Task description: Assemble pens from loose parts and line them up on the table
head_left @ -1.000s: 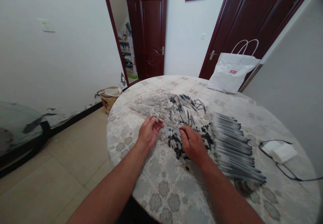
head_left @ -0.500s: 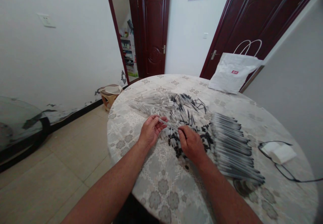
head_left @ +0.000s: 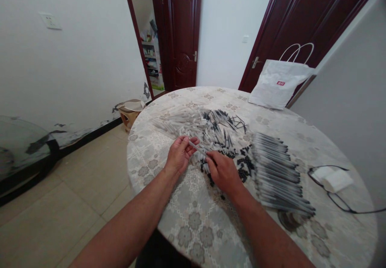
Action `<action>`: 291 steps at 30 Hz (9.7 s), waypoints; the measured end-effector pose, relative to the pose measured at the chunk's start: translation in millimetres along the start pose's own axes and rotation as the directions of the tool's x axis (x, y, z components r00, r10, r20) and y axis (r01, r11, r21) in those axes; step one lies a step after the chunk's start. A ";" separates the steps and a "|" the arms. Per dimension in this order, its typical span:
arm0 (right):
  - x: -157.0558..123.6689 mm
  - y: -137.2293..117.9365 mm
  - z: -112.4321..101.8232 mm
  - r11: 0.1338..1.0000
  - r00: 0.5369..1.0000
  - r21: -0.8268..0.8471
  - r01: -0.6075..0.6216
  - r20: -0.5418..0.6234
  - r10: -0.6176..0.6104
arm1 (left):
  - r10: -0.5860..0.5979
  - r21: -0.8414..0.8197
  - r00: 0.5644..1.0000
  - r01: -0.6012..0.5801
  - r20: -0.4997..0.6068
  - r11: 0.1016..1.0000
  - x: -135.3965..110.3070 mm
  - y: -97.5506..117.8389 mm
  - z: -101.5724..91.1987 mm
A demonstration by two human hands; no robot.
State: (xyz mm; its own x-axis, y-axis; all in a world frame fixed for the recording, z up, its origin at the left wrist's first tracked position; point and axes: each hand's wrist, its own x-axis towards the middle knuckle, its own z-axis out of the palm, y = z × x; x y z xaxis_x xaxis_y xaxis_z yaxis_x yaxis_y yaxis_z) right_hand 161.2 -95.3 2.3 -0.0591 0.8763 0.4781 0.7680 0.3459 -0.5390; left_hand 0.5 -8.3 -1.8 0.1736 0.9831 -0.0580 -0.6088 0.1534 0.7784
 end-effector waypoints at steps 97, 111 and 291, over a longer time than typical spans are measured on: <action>17.2 27.6 -32.2 0.645 0.853 -0.757 -0.102 0.268 0.449 | 0.353 0.745 0.936 -0.223 -0.018 0.629 6.0 11.7 -10.3; 11.1 29.3 -34.5 0.669 0.841 -0.730 -0.141 0.268 0.469 | 0.320 0.769 0.947 -0.221 0.023 0.599 2.2 9.0 -8.6; -2.0 6.2 3.4 0.756 0.894 0.585 -0.293 -0.112 0.434 | -0.249 0.096 0.919 0.231 0.306 0.968 -10.2 0.6 -0.9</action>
State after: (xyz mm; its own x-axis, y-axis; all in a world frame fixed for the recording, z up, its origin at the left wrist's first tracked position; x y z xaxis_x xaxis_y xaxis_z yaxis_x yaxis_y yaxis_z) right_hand 163.9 -93.7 -4.4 0.3519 0.8959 0.2713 0.2244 0.2006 -0.9536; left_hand -2.3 -18.2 -1.3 0.5483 0.8344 -0.0557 -0.4751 0.3656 0.8004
